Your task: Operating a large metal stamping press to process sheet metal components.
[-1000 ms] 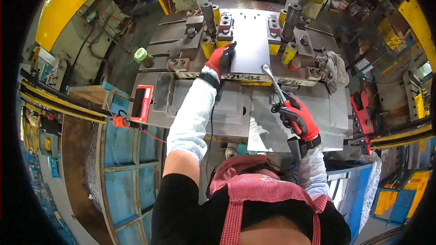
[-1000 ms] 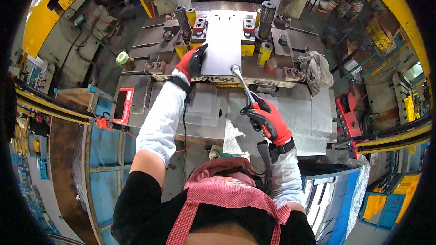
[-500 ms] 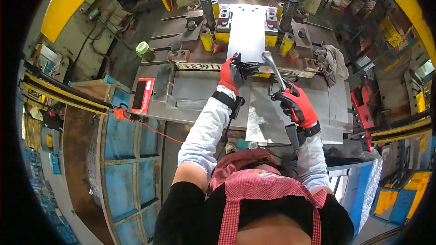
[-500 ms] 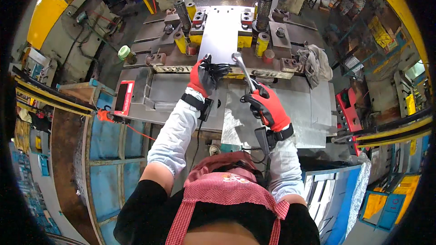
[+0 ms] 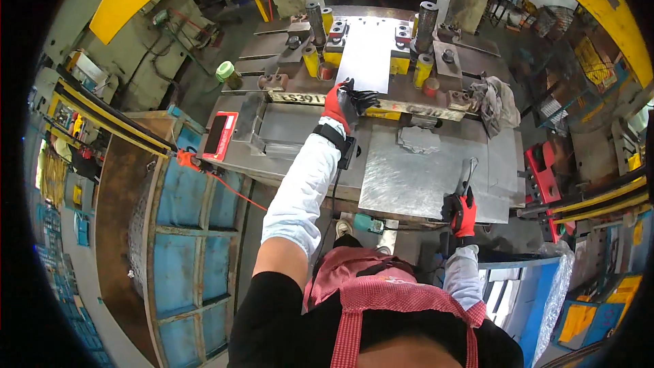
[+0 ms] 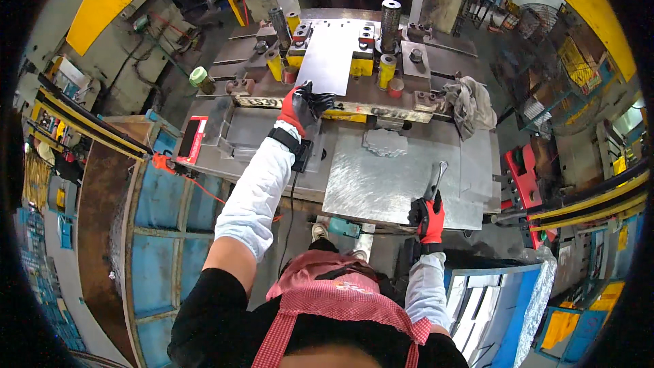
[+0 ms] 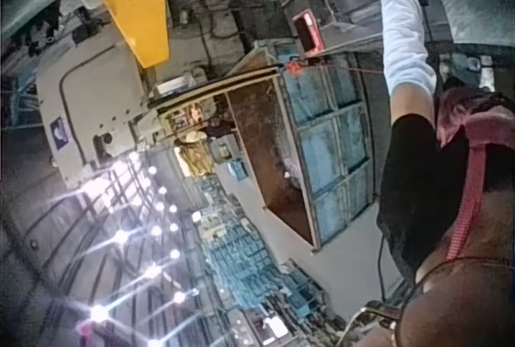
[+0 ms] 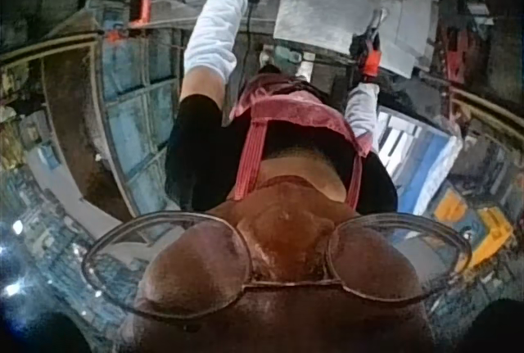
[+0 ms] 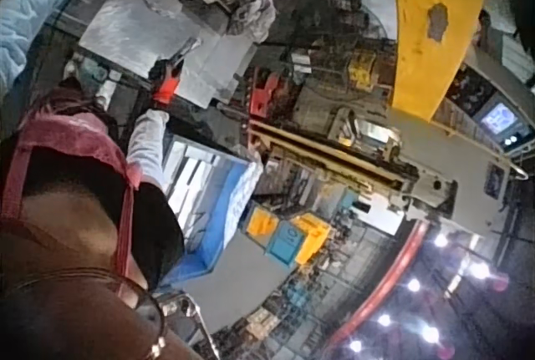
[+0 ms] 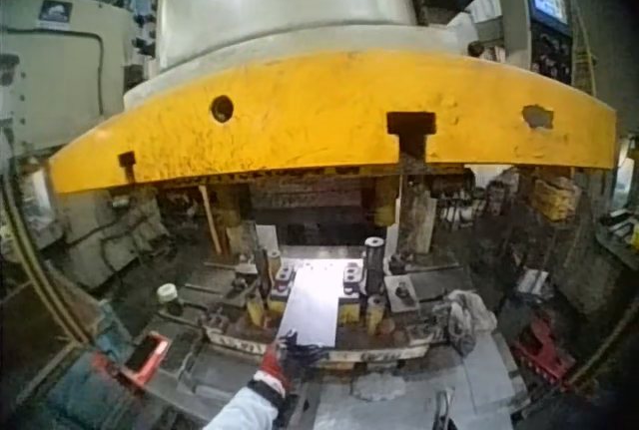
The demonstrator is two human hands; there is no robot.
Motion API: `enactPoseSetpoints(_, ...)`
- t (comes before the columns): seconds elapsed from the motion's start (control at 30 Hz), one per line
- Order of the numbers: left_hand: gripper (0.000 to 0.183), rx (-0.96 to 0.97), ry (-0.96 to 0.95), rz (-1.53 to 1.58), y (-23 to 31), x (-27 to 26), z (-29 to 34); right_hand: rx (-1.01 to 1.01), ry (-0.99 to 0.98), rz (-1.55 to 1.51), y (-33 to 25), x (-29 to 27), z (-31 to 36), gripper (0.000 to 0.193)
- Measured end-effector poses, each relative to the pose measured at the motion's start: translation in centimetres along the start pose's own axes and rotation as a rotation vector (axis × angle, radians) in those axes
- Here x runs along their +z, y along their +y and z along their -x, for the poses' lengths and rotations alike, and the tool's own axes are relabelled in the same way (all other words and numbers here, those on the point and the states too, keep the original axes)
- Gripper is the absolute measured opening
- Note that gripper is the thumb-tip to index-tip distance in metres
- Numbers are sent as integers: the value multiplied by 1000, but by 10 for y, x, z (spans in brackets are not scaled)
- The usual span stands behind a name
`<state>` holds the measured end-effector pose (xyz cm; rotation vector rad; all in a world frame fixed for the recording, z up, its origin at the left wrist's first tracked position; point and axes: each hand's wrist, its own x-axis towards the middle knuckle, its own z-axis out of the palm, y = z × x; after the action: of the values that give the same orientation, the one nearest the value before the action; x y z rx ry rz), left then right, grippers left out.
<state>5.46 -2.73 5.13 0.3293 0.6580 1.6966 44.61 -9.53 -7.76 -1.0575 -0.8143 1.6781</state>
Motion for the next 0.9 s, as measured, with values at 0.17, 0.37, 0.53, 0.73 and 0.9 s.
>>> enactPoseSetpoints(0.17, 35, 26, 56, -66, -1, -2, -2, 73, -60, -102, -3, -1, -5, 27)
enactPoseSetpoints(0.37, 35, 56, 63, -60, -4, -1, -3, 67, -148, -247, 0, -7, -4, 32)
enactPoseSetpoints(0.53, 35, 50, 94, -64, -2, 0, -6, 93, -113, -220, 6, -15, -11, 27)
enactPoseSetpoints(0.73, 31, 3, 55, -30, 2, 7, 1, 45, -87, -159, 2, -9, -6, 23)
enactPoseSetpoints(0.9, 30, 19, 66, -44, 0, 12, 3, 78, -93, -169, 10, -18, -12, 17)
